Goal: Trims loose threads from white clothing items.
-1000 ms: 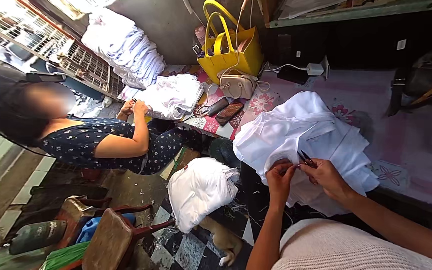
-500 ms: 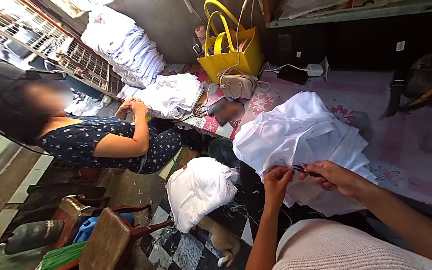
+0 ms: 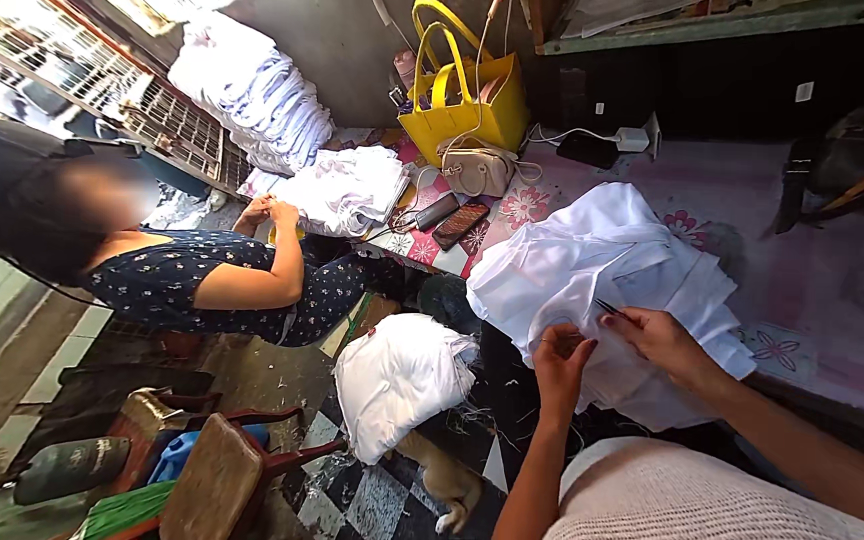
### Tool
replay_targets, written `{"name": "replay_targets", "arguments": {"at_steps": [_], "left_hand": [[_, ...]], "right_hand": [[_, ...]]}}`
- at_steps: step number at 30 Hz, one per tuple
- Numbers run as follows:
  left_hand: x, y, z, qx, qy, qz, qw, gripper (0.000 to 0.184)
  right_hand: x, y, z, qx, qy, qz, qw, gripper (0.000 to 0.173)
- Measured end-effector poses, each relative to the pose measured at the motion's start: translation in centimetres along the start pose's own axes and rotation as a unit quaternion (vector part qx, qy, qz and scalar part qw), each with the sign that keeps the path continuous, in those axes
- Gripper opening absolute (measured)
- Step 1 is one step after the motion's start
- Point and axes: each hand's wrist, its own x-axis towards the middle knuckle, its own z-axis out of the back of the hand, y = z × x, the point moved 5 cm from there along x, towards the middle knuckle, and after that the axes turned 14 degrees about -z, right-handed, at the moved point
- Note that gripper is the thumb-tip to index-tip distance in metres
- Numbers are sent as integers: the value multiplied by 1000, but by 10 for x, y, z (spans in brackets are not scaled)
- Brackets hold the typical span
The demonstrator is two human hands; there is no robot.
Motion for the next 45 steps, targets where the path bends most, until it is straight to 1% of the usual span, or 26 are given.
{"name": "replay_targets", "arguments": {"at_steps": [2, 4, 6, 9, 11, 12, 13, 14, 17, 21, 23, 24, 25, 26, 27, 28, 29, 30, 31, 33, 34, 36, 37, 39, 42, 45], "left_hand": [[3, 6, -6, 49, -9, -56, 997, 23], [3, 12, -6, 84, -28, -81, 993, 14], [2, 12, -3, 107, -22, -92, 990, 10], [-2, 5, 3, 143, 0, -92, 985, 10], [-2, -1, 3, 139, 3, -92, 986, 13], [-2, -2, 2, 118, 7, -89, 989, 18], [-1, -3, 0, 93, 11, -85, 992, 23], [0, -1, -2, 73, 9, -82, 994, 22], [3, 1, 0, 59, 8, -80, 995, 11], [-3, -12, 8, 102, 39, -112, 988, 9], [-8, -19, 15, 129, 56, -105, 984, 8], [-11, -22, 20, 136, 80, -88, 984, 8], [-15, -25, 24, 146, 126, -64, 979, 9], [-18, -27, 27, 161, 198, -33, 966, 10], [-22, -27, 28, 182, 280, -4, 943, 12], [-25, -28, 29, 210, 344, 24, 915, 13], [-26, -29, 28, 237, 373, 47, 896, 16], [-25, -31, 27, 260, 356, 53, 896, 20], [-20, -36, 24, 271, 305, 44, 912, 25], [-6, -43, 16, 249, 167, -5, 954, 31], [1, -42, 12, 222, 114, -30, 968, 31], [9, -28, 3, 179, 64, -59, 980, 21], [11, -21, 1, 157, 51, -62, 984, 14], [13, -13, 2, 103, 49, -39, 993, 9], [10, -8, 10, 38, 68, 36, 996, 8], [4, -8, 12, 11, 87, 68, 994, 9]], "right_hand": [[2, -1, -10, 46, 7, -30, 998, 13], [1, -2, -17, 105, 3, -42, 994, 6], [-2, -3, -19, 146, -1, -37, 989, 5], [-6, -5, -21, 198, 3, -47, 979, 4], [-7, -5, -23, 227, 16, -52, 972, 4], [-8, -5, -24, 238, 22, -56, 969, 5], [-8, -6, -25, 247, 27, -59, 967, 6], [-7, -7, -27, 253, 29, -62, 965, 6], [-6, -10, -27, 251, 19, -62, 966, 5], [-8, -12, -27, 234, 8, -55, 971, 4], [-6, -11, -27, 238, 6, -50, 970, 4], [-5, -10, -26, 238, 5, -49, 970, 4], [-4, -9, -25, 235, 7, -49, 971, 4], [-4, -8, -24, 229, 10, -51, 972, 4], [-4, -8, -22, 223, 13, -52, 973, 3], [-4, -7, -22, 218, 15, -54, 974, 4], [-5, -6, -22, 212, 16, -54, 976, 4], [-5, -4, -22, 208, 17, -53, 976, 4], [-5, -3, -22, 202, 16, -51, 978, 4], [-6, -1, -21, 185, 13, -43, 982, 4], [-6, -1, -21, 178, 10, -38, 983, 4], [-7, -1, -21, 158, 6, -26, 987, 5], [-6, -1, -20, 142, 3, -18, 990, 4], [-3, -3, -17, 104, -3, -1, 995, 5], [0, -7, -13, 45, 6, 14, 999, 6], [3, -6, -14, 24, 26, 15, 999, 7]]}}
